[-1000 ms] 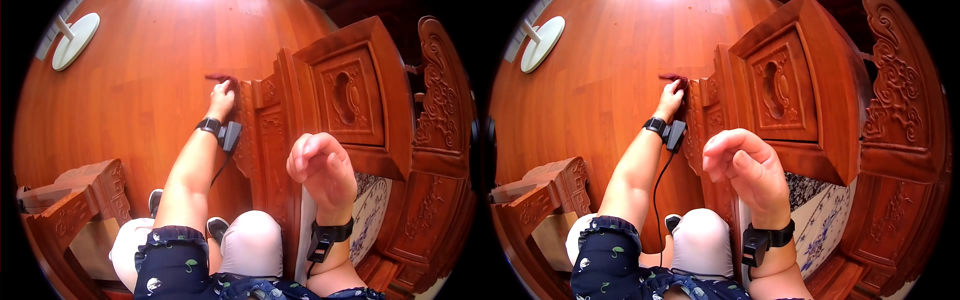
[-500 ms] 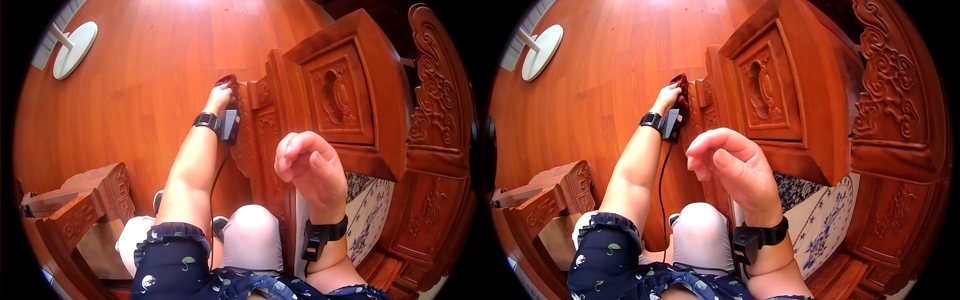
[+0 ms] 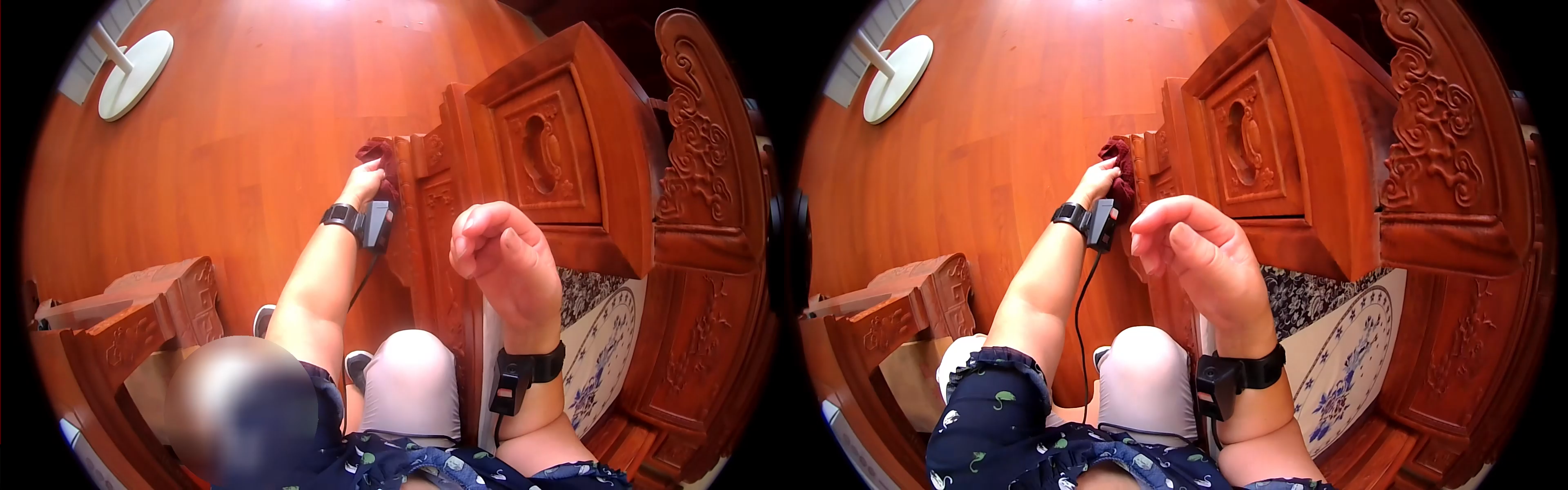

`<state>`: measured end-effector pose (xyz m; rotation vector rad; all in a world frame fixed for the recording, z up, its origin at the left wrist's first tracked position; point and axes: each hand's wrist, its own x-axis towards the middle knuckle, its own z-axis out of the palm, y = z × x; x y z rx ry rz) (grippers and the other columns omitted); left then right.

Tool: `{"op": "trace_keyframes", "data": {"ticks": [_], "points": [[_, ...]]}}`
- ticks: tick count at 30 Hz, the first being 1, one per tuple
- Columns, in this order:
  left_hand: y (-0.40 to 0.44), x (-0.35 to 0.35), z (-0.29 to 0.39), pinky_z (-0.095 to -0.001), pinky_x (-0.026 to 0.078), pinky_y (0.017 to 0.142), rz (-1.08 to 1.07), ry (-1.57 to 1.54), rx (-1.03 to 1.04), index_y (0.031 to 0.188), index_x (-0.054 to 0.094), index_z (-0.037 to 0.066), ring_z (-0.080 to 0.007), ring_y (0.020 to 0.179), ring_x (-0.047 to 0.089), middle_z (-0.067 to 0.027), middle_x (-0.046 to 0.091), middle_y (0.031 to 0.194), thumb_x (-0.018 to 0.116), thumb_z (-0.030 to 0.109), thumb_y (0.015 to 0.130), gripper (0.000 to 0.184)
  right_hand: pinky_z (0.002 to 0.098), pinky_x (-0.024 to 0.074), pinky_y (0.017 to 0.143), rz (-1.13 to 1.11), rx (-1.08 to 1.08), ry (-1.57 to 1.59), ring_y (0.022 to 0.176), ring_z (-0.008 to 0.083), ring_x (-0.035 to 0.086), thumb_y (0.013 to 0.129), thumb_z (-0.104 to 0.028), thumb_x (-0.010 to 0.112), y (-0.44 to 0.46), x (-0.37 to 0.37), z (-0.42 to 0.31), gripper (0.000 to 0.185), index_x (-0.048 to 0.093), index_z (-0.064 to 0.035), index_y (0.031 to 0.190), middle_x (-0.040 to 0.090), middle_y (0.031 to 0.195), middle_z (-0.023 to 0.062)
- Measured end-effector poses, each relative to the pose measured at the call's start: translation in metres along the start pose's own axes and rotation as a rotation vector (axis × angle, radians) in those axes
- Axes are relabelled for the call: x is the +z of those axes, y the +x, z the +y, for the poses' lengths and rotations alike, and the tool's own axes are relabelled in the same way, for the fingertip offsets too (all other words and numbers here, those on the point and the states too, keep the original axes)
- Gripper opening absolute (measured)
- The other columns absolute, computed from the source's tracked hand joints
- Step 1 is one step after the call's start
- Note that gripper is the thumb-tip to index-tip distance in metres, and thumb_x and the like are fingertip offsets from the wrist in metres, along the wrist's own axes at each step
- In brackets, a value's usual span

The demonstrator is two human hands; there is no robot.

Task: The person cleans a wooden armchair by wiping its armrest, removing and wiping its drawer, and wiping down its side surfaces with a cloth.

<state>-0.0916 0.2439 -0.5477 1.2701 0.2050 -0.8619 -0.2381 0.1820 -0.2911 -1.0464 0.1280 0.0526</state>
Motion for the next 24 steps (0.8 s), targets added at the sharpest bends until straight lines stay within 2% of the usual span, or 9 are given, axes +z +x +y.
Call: {"op": "trace_keyframes", "data": {"ticks": [5, 10, 13, 15, 17, 19, 21, 22, 24], "points": [[-0.019, -0.002, -0.02, -0.0272, 0.05, 0.064, -0.052, -0.034, -0.037, 0.12, 0.056, 0.009, -0.01, 0.075, 0.059, -0.0025, 0.064, 0.097, 0.04, 0.001, 0.087, 0.037, 0.0224, 0.0425, 0.07, -0.028, -0.001, -0.007, 0.077, 0.0101, 0.053, 0.091, -0.021, 0.051, 0.001, -0.003, 0.001, 0.027, 0.056, 0.0023, 0.104, 0.06, 0.088, 0.0062], [-0.035, -0.006, -0.048, -0.026, 0.044, 0.082, -0.084, -0.023, -0.082, 0.127, 0.05, 0.009, -0.0105, 0.098, 0.054, -0.003, 0.057, 0.117, 0.042, 0.002, 0.088, 0.041, 0.0215, 0.0422, 0.07, -0.024, 0.003, -0.023, 0.078, 0.0097, 0.054, 0.091, -0.021, 0.051, 0.0, -0.004, 0.002, 0.027, 0.056, 0.0017, 0.105, 0.06, 0.089, 0.0053], [-0.035, -0.021, -0.075, -0.0306, 0.046, 0.08, -0.198, 0.116, -0.151, 0.125, 0.053, 0.011, -0.0146, 0.096, 0.055, -0.0037, 0.058, 0.115, 0.043, 0.003, 0.086, 0.041, 0.0218, 0.0419, 0.07, -0.006, -0.002, -0.041, 0.078, 0.01, 0.053, 0.091, -0.02, 0.05, -0.002, -0.007, 0.002, 0.027, 0.056, 0.0019, 0.105, 0.06, 0.089, 0.0056], [-0.062, -0.027, -0.052, -0.0409, 0.051, 0.069, -0.206, 0.233, -0.303, 0.119, 0.056, 0.007, -0.0226, 0.091, 0.057, -0.0099, 0.062, 0.104, 0.046, 0.002, 0.082, 0.038, 0.0221, 0.0417, 0.07, -0.016, -0.009, -0.05, 0.077, 0.0103, 0.053, 0.091, -0.02, 0.05, -0.002, -0.007, 0.002, 0.027, 0.056, 0.0022, 0.105, 0.06, 0.089, 0.006], [-0.068, -0.033, -0.035, -0.0395, 0.051, 0.063, -0.083, 0.222, -0.305, 0.114, 0.058, 0.006, -0.0212, 0.081, 0.06, -0.0106, 0.063, 0.093, 0.047, 0.003, 0.081, 0.035, 0.0223, 0.0416, 0.069, -0.026, -0.015, -0.061, 0.077, 0.0107, 0.052, 0.091, -0.02, 0.05, -0.002, -0.007, 0.002, 0.027, 0.056, 0.0025, 0.105, 0.059, 0.089, 0.0064], [-0.068, -0.041, -0.012, -0.0338, 0.047, 0.051, -0.034, 0.06, -0.237, 0.105, 0.061, 0.006, -0.0179, 0.057, 0.058, -0.0062, 0.063, 0.079, 0.05, 0.007, 0.079, 0.029, 0.0227, 0.0416, 0.069, -0.034, -0.017, -0.068, 0.077, 0.0113, 0.052, 0.09, -0.02, 0.05, -0.002, -0.007, 0.001, 0.027, 0.056, 0.0034, 0.104, 0.059, 0.089, 0.0074], [-0.038, -0.048, -0.02, -0.0329, 0.049, 0.057, -0.179, -0.266, -0.066, 0.103, 0.06, 0.005, -0.0179, 0.072, 0.06, -0.0089, 0.064, 0.09, 0.051, 0.009, 0.078, 0.027, 0.0229, 0.0417, 0.069, -0.028, -0.011, -0.068, 0.077, 0.0114, 0.052, 0.09, -0.019, 0.05, -0.002, -0.008, 0.002, 0.028, 0.056, 0.0036, 0.104, 0.059, 0.089, 0.0077], [-0.025, -0.047, -0.022, -0.0329, 0.049, 0.057, -0.179, -0.27, -0.069, 0.103, 0.06, 0.005, -0.0179, 0.072, 0.06, -0.0089, 0.064, 0.09, 0.051, 0.009, 0.078, 0.027, 0.023, 0.0418, 0.069, -0.029, -0.015, -0.068, 0.077, 0.0116, 0.052, 0.09, -0.019, 0.051, -0.002, -0.008, 0.002, 0.028, 0.056, 0.0039, 0.104, 0.059, 0.089, 0.008], [-0.014, -0.031, -0.01, -0.0296, 0.048, 0.081, -0.056, -0.125, 0.141, 0.111, 0.055, 0.003, -0.0183, 0.096, 0.056, -0.0124, 0.058, 0.108, 0.048, 0.008, 0.082, 0.03, 0.023, 0.0418, 0.069, -0.024, -0.007, -0.062, 0.077, 0.0116, 0.052, 0.09, -0.019, 0.051, -0.002, -0.006, 0.002, 0.028, 0.055, 0.004, 0.105, 0.059, 0.089, 0.0083]]}}
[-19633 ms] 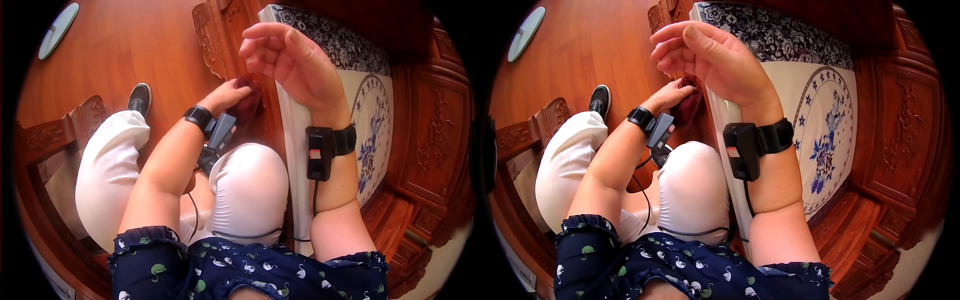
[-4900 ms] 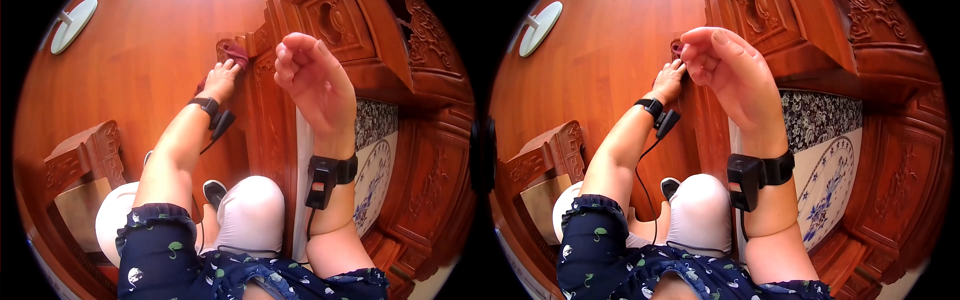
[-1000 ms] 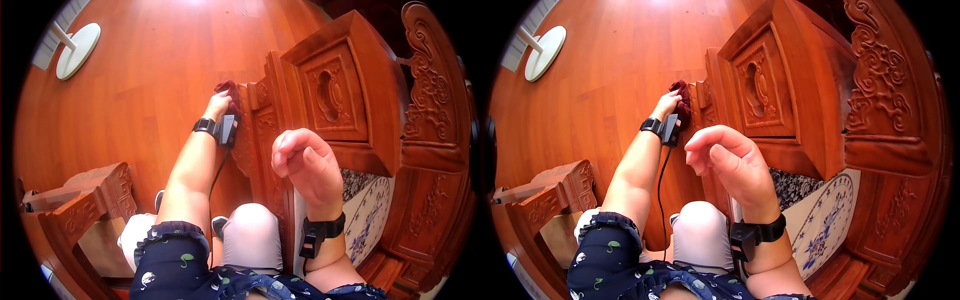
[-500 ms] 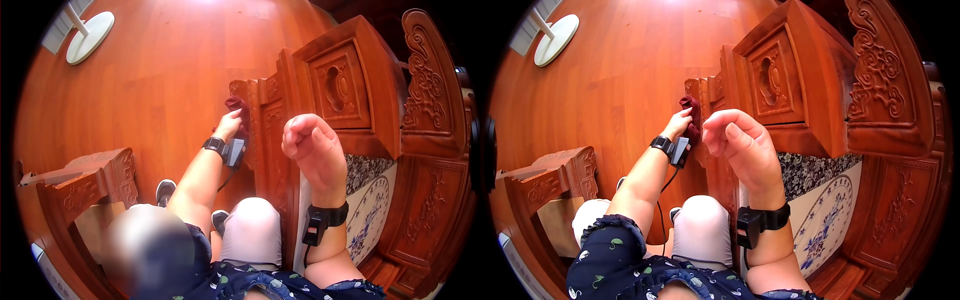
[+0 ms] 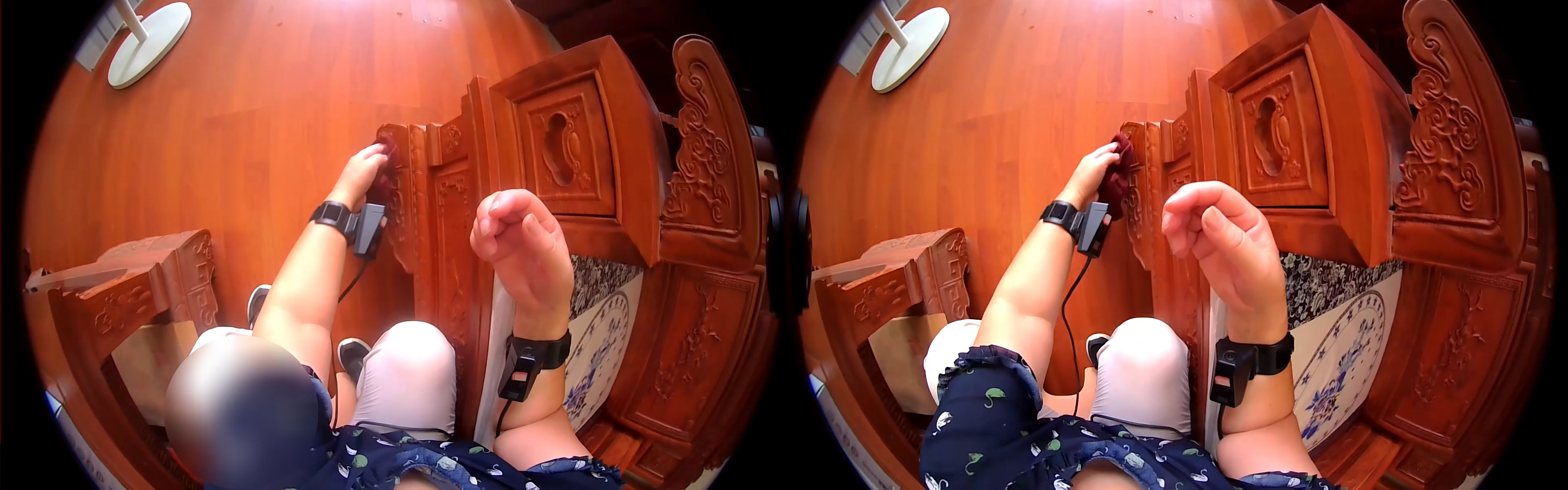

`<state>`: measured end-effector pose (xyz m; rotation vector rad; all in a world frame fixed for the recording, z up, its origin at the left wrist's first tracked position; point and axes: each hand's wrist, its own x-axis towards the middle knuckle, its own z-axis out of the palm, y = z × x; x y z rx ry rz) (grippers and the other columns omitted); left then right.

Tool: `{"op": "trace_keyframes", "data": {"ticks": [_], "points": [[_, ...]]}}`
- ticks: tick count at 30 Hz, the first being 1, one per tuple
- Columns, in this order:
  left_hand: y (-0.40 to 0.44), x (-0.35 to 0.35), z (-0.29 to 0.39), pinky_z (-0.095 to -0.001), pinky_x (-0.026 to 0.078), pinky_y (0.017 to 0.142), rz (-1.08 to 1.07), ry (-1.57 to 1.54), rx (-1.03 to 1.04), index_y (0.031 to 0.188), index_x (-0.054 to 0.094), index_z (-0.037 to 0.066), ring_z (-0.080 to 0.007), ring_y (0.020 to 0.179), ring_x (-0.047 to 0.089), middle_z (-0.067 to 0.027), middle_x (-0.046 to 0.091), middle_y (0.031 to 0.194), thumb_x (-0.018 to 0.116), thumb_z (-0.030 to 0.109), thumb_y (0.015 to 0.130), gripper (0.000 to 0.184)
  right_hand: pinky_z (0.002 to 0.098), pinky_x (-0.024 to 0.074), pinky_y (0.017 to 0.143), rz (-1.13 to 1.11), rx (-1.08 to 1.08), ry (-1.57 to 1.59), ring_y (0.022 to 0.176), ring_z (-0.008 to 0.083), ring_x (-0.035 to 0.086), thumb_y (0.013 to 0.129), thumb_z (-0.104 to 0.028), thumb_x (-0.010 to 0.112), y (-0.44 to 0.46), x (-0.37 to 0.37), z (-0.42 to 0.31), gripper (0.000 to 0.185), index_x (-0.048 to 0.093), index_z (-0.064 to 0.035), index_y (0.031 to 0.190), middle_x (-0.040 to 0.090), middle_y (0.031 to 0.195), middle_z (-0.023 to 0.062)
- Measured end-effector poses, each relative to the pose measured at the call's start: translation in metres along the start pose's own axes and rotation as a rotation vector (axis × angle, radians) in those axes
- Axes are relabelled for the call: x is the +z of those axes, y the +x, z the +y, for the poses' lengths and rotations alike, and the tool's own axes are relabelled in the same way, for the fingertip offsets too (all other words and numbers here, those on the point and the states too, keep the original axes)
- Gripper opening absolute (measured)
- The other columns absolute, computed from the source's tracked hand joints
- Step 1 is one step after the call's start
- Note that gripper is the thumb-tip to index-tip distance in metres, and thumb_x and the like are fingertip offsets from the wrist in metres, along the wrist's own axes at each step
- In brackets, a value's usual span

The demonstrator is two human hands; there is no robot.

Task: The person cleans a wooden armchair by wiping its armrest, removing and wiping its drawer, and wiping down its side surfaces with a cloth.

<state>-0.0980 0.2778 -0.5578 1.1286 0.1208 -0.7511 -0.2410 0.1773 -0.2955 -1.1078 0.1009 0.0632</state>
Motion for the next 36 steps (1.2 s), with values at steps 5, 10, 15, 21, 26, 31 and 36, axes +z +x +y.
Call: {"op": "trace_keyframes", "data": {"ticks": [5, 10, 15, 21, 26, 31, 36], "points": [[0.019, 0.032, 0.013, -0.0332, 0.037, 0.098, -0.032, -0.084, 0.065, 0.121, 0.05, 0.002, -0.0213, 0.118, 0.042, -0.0147, 0.041, 0.131, 0.053, 0.013, 0.083, 0.04, 0.0229, 0.042, 0.069, -0.023, 0.01, 0.02, 0.077, 0.0115, 0.053, 0.09, -0.019, 0.051, 0.002, -0.003, 0.001, 0.028, 0.055, 0.004, 0.105, 0.059, 0.09, 0.0088], [0.03, 0.04, -0.029, -0.0311, 0.04, 0.093, 0.141, 0.475, 0.405, 0.119, 0.049, 0.003, -0.0249, 0.11, 0.051, -0.0145, 0.054, 0.117, 0.054, 0.009, 0.084, 0.036, 0.0226, 0.0422, 0.07, 0.003, 0.008, 0.0, 0.077, 0.0108, 0.053, 0.09, -0.02, 0.051, 0.002, 0.001, 0.0, 0.028, 0.055, 0.0038, 0.106, 0.06, 0.089, 0.008], [-0.022, 0.042, -0.035, -0.0323, 0.046, 0.084, 0.054, 0.518, 0.439, 0.108, 0.054, 0.005, -0.0269, 0.098, 0.059, -0.0172, 0.061, 0.102, 0.055, 0.004, 0.082, 0.026, 0.0228, 0.0424, 0.07, -0.003, 0.001, 0.013, 0.077, 0.0108, 0.053, 0.091, -0.019, 0.051, 0.001, 0.002, 0.001, 0.028, 0.055, 0.0038, 0.106, 0.06, 0.089, 0.0077], [-0.038, 0.031, -0.05, -0.0269, 0.045, 0.082, -0.125, 0.489, 0.286, 0.105, 0.053, 0.003, -0.012, 0.091, 0.055, -0.0053, 0.06, 0.096, 0.058, 0.006, 0.083, 0.022, 0.0234, 0.0426, 0.07, -0.023, 0.004, 0.02, 0.077, 0.0115, 0.053, 0.091, -0.019, 0.051, 0.003, 0.001, 0.001, 0.028, 0.055, 0.0041, 0.105, 0.06, 0.089, 0.0084], [0.016, 0.038, -0.038, -0.03, 0.046, 0.08, 0.095, 0.571, 0.516, 0.101, 0.055, 0.003, -0.0182, 0.087, 0.058, -0.0099, 0.061, 0.092, 0.061, 0.007, 0.079, 0.023, 0.0233, 0.0423, 0.07, -0.014, 0.019, 0.018, 0.077, 0.0116, 0.053, 0.09, -0.021, 0.053, 0.001, 0.0, 0.001, 0.029, 0.055, 0.0038, 0.104, 0.059, 0.089, 0.0088], [0.06, 0.053, 0.012, -0.0345, 0.047, 0.082, 0.17, 0.65, 0.526, 0.098, 0.056, 0.005, -0.0259, 0.091, 0.059, -0.0148, 0.06, 0.096, 0.064, 0.007, 0.075, 0.024, 0.0228, 0.042, 0.07, 0.033, 0.024, 0.013, 0.076, 0.0107, 0.052, 0.089, -0.022, 0.053, 0.002, 0.003, -0.001, 0.028, 0.056, 0.003, 0.103, 0.06, 0.088, 0.0075], [0.067, 0.051, 0.014, -0.0303, 0.048, 0.08, 0.095, 0.627, 0.408, 0.097, 0.057, 0.002, -0.0227, 0.089, 0.062, -0.0129, 0.063, 0.095, 0.06, 0.009, 0.081, 0.018, 0.0224, 0.041, 0.069, 0.055, 0.025, 0.008, 0.074, 0.0098, 0.051, 0.089, -0.021, 0.054, 0.002, 0.009, -0.002, 0.027, 0.057, 0.0023, 0.101, 0.06, 0.085, 0.0054]]}}
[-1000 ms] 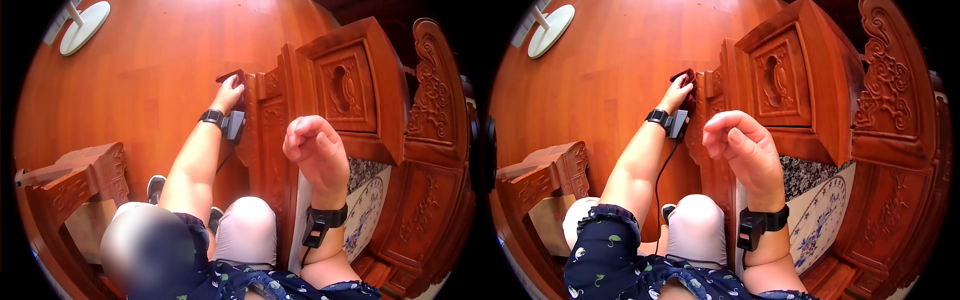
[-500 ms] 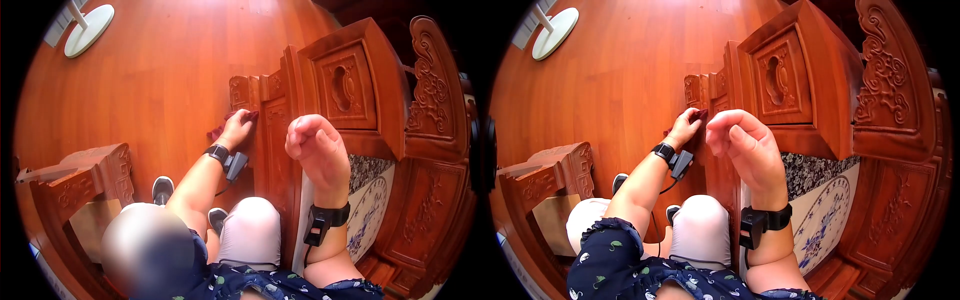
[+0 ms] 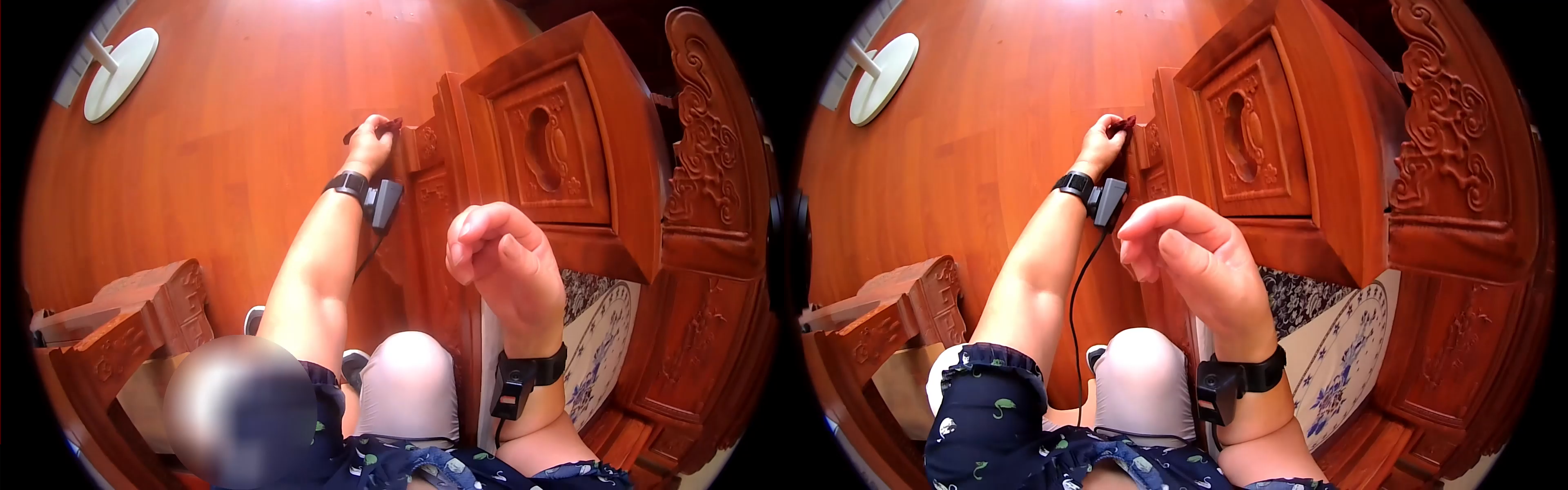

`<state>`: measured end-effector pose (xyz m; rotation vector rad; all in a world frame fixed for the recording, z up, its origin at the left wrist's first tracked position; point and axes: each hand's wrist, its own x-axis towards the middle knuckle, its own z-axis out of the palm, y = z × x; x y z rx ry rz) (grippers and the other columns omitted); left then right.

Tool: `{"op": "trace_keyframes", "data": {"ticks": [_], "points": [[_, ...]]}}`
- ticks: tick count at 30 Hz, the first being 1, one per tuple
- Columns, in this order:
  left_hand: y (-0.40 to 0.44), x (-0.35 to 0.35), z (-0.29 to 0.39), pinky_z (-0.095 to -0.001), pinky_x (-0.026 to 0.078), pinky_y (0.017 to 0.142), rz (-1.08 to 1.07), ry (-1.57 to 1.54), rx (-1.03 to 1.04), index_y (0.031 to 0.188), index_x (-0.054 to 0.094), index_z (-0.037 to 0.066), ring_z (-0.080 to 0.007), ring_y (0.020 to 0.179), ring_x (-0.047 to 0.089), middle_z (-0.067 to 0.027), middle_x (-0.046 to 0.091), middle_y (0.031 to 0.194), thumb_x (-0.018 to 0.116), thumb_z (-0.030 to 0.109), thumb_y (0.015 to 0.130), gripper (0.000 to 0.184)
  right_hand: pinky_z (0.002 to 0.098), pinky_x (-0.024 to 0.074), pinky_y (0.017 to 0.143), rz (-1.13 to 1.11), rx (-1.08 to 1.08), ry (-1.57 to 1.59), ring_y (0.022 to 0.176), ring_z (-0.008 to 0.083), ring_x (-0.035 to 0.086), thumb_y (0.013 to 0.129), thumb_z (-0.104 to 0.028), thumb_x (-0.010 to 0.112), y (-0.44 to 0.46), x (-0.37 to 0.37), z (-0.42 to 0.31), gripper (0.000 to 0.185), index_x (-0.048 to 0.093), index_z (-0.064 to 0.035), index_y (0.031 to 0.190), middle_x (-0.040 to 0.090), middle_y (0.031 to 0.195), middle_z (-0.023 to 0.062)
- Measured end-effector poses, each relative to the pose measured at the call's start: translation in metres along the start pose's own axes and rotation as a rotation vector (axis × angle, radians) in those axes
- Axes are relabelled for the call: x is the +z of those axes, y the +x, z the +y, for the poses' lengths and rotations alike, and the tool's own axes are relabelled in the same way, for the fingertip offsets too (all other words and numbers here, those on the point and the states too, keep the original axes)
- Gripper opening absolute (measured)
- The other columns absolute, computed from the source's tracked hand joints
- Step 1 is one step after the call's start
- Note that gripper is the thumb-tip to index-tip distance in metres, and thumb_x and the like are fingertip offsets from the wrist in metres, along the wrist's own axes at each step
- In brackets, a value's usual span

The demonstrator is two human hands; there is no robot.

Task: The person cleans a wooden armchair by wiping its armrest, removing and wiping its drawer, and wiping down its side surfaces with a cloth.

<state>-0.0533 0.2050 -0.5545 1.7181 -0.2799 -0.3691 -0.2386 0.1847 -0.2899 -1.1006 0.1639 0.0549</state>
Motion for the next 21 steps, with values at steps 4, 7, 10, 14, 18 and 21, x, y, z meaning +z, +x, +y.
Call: {"op": "trace_keyframes", "data": {"ticks": [4, 7, 10, 14, 18, 21], "points": [[-0.027, -0.003, -0.012, -0.0244, 0.045, 0.076, -0.189, -0.2, -0.04, 0.098, 0.058, 0.002, -0.0102, 0.083, 0.054, -0.0025, 0.062, 0.089, 0.062, 0.009, 0.08, 0.02, 0.0221, 0.0409, 0.07, -0.02, 0.0, 0.029, 0.074, 0.0098, 0.051, 0.089, -0.022, 0.054, 0.001, 0.002, 0.0, 0.027, 0.057, 0.0023, 0.101, 0.059, 0.084, 0.0052], [-0.058, 0.0, -0.019, -0.0253, 0.046, 0.079, -0.235, -0.183, -0.049, 0.098, 0.058, 0.002, -0.0107, 0.086, 0.056, -0.004, 0.062, 0.091, 0.062, 0.008, 0.08, 0.02, 0.0221, 0.0416, 0.07, -0.042, 0.001, 0.061, 0.074, 0.0099, 0.052, 0.09, -0.022, 0.053, 0.003, 0.0, 0.002, 0.027, 0.057, 0.0023, 0.102, 0.06, 0.086, 0.0054], [-0.107, 0.002, -0.015, -0.0278, 0.047, 0.081, -0.286, -0.199, -0.083, 0.098, 0.058, 0.001, -0.0142, 0.09, 0.058, -0.008, 0.063, 0.093, 0.062, 0.008, 0.08, 0.02, 0.0214, 0.0421, 0.07, -0.059, -0.013, 0.018, 0.076, 0.0092, 0.053, 0.092, -0.021, 0.05, 0.002, -0.004, 0.003, 0.027, 0.057, 0.0023, 0.104, 0.06, 0.087, 0.0061], [-0.162, -0.005, -0.009, -0.0277, 0.045, 0.083, -0.364, -0.227, -0.123, 0.097, 0.057, 0.001, -0.0138, 0.091, 0.057, -0.0065, 0.061, 0.093, 0.062, 0.008, 0.079, 0.02, 0.0207, 0.042, 0.07, -0.06, -0.008, 0.009, 0.077, 0.0091, 0.053, 0.092, -0.02, 0.049, 0.002, -0.009, 0.003, 0.027, 0.057, 0.002, 0.105, 0.06, 0.089, 0.0056], [-0.197, -0.015, -0.021, -0.0272, 0.044, 0.085, -0.527, -0.248, -0.158, 0.097, 0.057, 0.001, -0.0125, 0.092, 0.055, -0.0043, 0.06, 0.093, 0.065, 0.008, 0.078, 0.022, 0.021, 0.0413, 0.069, -0.042, -0.01, -0.032, 0.077, 0.0098, 0.053, 0.092, -0.019, 0.049, 0.0, -0.01, 0.005, 0.026, 0.056, 0.0023, 0.105, 0.059, 0.091, 0.0056], [-0.198, -0.005, -0.032, -0.0268, 0.045, 0.083, -0.474, -0.212, -0.103, 0.097, 0.057, 0.002, -0.0121, 0.09, 0.055, -0.0032, 0.059, 0.092, 0.063, 0.007, 0.079, 0.02, 0.0216, 0.0411, 0.068, -0.046, -0.029, -0.048, 0.077, 0.0105, 0.052, 0.091, -0.019, 0.049, 0.001, -0.01, 0.003, 0.026, 0.056, 0.0026, 0.105, 0.059, 0.09, 0.006]]}}
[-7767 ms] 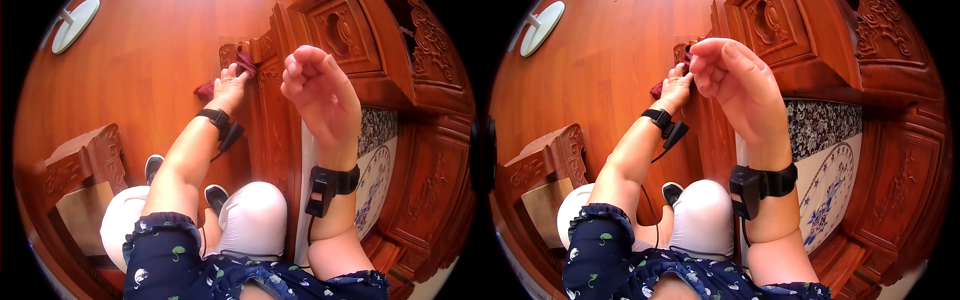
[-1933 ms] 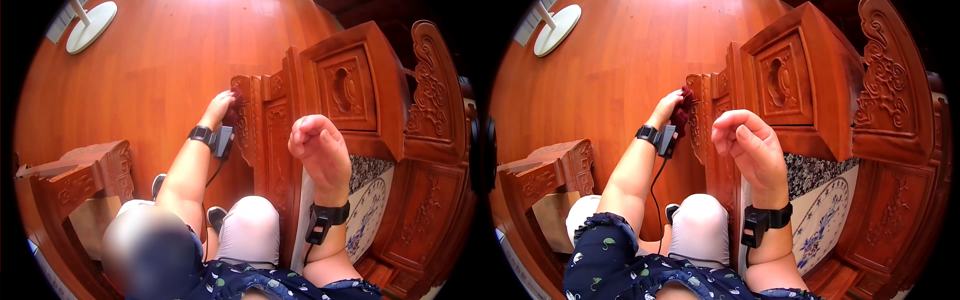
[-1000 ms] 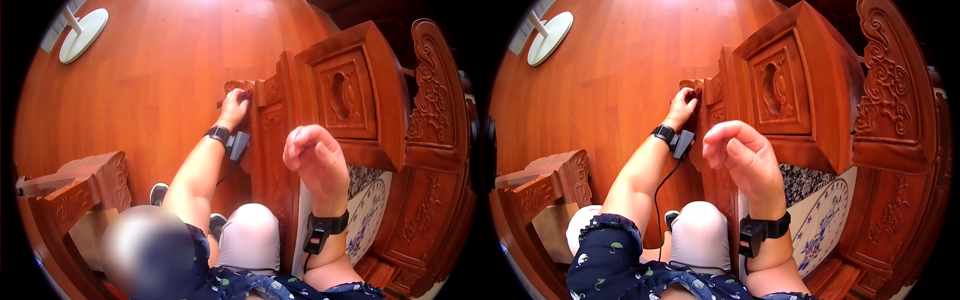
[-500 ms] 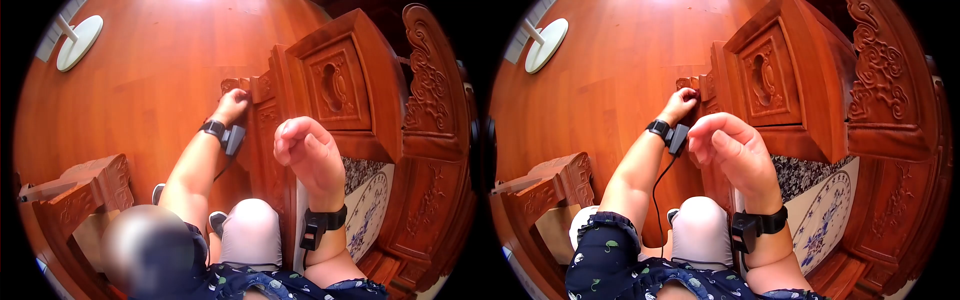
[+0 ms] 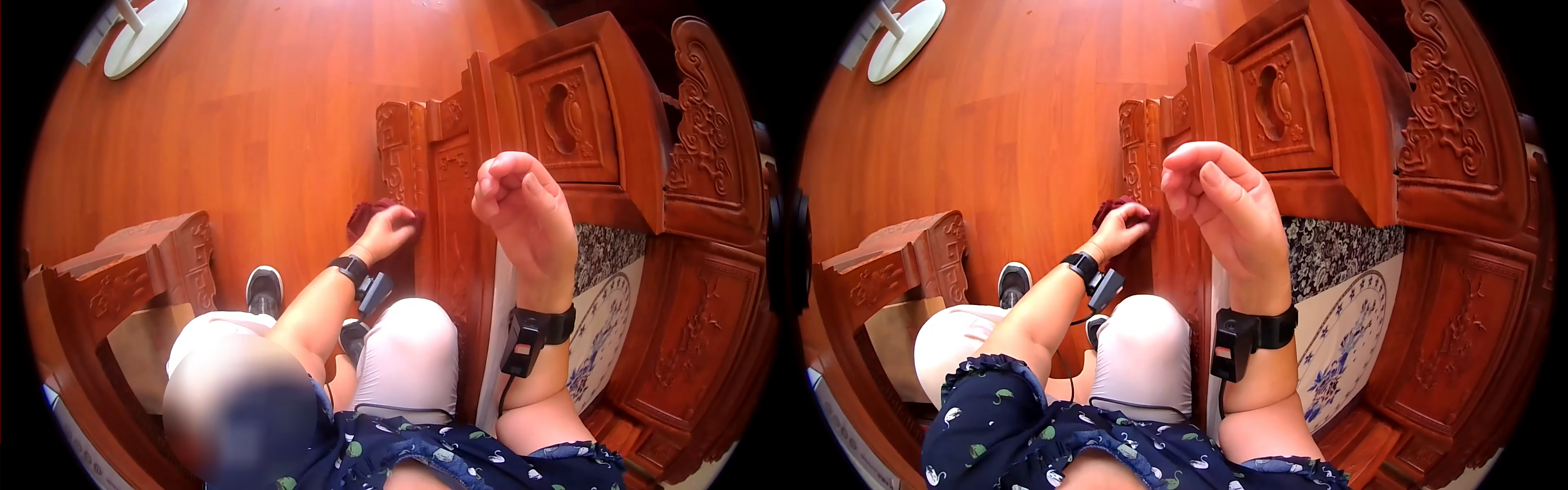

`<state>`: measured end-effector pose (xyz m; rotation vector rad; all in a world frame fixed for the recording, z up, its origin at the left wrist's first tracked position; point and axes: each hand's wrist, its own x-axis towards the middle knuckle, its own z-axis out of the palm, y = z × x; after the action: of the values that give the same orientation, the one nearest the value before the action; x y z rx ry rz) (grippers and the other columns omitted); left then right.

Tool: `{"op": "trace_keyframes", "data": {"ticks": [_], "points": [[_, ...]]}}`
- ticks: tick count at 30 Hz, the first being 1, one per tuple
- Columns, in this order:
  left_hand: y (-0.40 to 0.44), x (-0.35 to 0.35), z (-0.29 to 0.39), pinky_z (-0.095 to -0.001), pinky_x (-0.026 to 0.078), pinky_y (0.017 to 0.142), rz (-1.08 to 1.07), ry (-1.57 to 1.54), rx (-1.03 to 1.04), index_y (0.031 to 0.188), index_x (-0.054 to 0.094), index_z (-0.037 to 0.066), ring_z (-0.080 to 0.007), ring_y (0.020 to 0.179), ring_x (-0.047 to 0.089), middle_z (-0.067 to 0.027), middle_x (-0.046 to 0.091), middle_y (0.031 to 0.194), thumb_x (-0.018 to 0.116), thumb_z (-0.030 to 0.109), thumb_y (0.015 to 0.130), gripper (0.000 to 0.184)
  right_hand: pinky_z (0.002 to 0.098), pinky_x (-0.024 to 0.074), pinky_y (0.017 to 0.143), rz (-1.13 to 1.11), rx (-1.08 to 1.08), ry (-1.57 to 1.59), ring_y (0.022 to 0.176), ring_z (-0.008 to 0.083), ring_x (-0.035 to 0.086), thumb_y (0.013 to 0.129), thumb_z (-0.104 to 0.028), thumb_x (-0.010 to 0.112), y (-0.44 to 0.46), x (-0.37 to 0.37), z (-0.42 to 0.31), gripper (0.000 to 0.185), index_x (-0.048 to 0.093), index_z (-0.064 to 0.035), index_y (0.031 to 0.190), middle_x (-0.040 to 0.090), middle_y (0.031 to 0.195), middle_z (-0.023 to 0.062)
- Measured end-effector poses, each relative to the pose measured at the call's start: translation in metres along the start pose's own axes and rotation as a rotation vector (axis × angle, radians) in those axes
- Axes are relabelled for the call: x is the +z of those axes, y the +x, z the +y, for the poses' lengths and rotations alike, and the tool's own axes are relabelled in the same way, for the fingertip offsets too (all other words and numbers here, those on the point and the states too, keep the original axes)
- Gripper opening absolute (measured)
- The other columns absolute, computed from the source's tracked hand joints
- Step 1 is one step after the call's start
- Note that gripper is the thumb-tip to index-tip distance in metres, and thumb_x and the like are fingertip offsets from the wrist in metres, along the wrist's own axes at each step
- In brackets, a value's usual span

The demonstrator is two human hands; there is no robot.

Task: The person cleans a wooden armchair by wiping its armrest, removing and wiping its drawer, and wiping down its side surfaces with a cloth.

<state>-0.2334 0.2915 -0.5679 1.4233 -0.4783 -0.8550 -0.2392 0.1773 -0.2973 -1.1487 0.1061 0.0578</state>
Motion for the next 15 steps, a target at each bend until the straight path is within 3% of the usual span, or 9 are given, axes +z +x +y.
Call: {"op": "trace_keyframes", "data": {"ticks": [2, 4, 6, 9, 10, 12, 13, 15], "points": [[0.023, 0.002, -0.008, -0.0263, 0.046, 0.079, 0.253, -0.219, -0.036, 0.096, 0.055, 0.002, -0.0109, 0.087, 0.054, -0.0024, 0.059, 0.089, 0.062, 0.007, 0.08, 0.018, 0.0219, 0.041, 0.068, -0.007, 0.004, 0.005, 0.077, 0.0108, 0.052, 0.091, -0.018, 0.049, 0.001, -0.001, 0.001, 0.026, 0.056, 0.0028, 0.105, 0.059, 0.09, 0.0062], [0.047, -0.009, 0.005, -0.0255, 0.047, 0.075, 0.348, -0.14, 0.048, 0.098, 0.054, 0.002, -0.01, 0.083, 0.055, -0.0034, 0.058, 0.087, 0.06, 0.007, 0.081, 0.018, 0.0219, 0.0411, 0.068, -0.014, -0.004, 0.009, 0.077, 0.0111, 0.052, 0.091, -0.019, 0.049, 0.001, -0.001, 0.001, 0.027, 0.056, 0.0031, 0.105, 0.059, 0.091, 0.0066], [0.084, -0.025, 0.009, -0.029, 0.049, 0.08, 0.502, -0.076, 0.034, 0.096, 0.056, 0.002, -0.0162, 0.089, 0.06, -0.0095, 0.064, 0.093, 0.061, 0.011, 0.078, 0.02, 0.0219, 0.0413, 0.068, -0.017, 0.003, 0.022, 0.077, 0.0111, 0.053, 0.091, -0.019, 0.05, 0.001, -0.001, 0.001, 0.028, 0.056, 0.0031, 0.106, 0.059, 0.091, 0.0069], [0.127, -0.041, 0.013, -0.0294, 0.049, 0.079, 0.616, -0.086, 0.091, 0.098, 0.055, 0.004, -0.0162, 0.088, 0.061, -0.0085, 0.065, 0.091, 0.064, 0.012, 0.077, 0.025, 0.022, 0.0417, 0.069, -0.022, 0.019, 0.03, 0.077, 0.0109, 0.053, 0.091, -0.02, 0.05, 0.001, -0.001, -0.001, 0.028, 0.056, 0.0031, 0.106, 0.06, 0.092, 0.0072], [0.127, -0.046, 0.03, -0.0279, 0.048, 0.076, 0.632, -0.023, 0.027, 0.097, 0.055, 0.004, -0.0136, 0.084, 0.06, -0.0053, 0.063, 0.088, 0.063, 0.01, 0.077, 0.022, 0.0219, 0.0419, 0.069, -0.027, 0.015, 0.035, 0.077, 0.0108, 0.053, 0.091, -0.02, 0.05, 0.001, -0.001, -0.001, 0.028, 0.056, 0.0031, 0.106, 0.06, 0.092, 0.0072], [0.131, -0.046, 0.034, -0.0257, 0.047, 0.074, 0.59, -0.219, 0.122, 0.097, 0.054, 0.004, -0.0106, 0.08, 0.057, -0.0026, 0.061, 0.086, 0.064, 0.01, 0.078, 0.023, 0.0219, 0.042, 0.069, -0.017, 0.009, 0.026, 0.077, 0.0105, 0.053, 0.091, -0.02, 0.05, 0.001, 0.0, 0.0, 0.028, 0.056, 0.003, 0.106, 0.06, 0.091, 0.007], [0.127, -0.049, 0.034, -0.0244, 0.046, 0.071, 0.472, -0.281, -0.004, 0.096, 0.053, 0.005, -0.0087, 0.077, 0.054, -0.0008, 0.058, 0.084, 0.065, 0.01, 0.077, 0.023, 0.0219, 0.0421, 0.069, -0.019, 0.0, 0.016, 0.077, 0.0103, 0.053, 0.091, -0.02, 0.049, 0.001, -0.001, 0.0, 0.028, 0.056, 0.0028, 0.107, 0.06, 0.091, 0.0068], [0.111, -0.049, 0.036, -0.0239, 0.046, 0.07, 0.37, -0.29, -0.064, 0.096, 0.053, 0.006, -0.0085, 0.076, 0.054, -0.0008, 0.058, 0.084, 0.065, 0.01, 0.077, 0.023, 0.0218, 0.0422, 0.069, -0.017, 0.003, 0.017, 0.077, 0.01, 0.053, 0.091, -0.02, 0.049, 0.003, -0.001, 0.001, 0.028, 0.056, 0.0028, 0.107, 0.06, 0.09, 0.0066]]}}
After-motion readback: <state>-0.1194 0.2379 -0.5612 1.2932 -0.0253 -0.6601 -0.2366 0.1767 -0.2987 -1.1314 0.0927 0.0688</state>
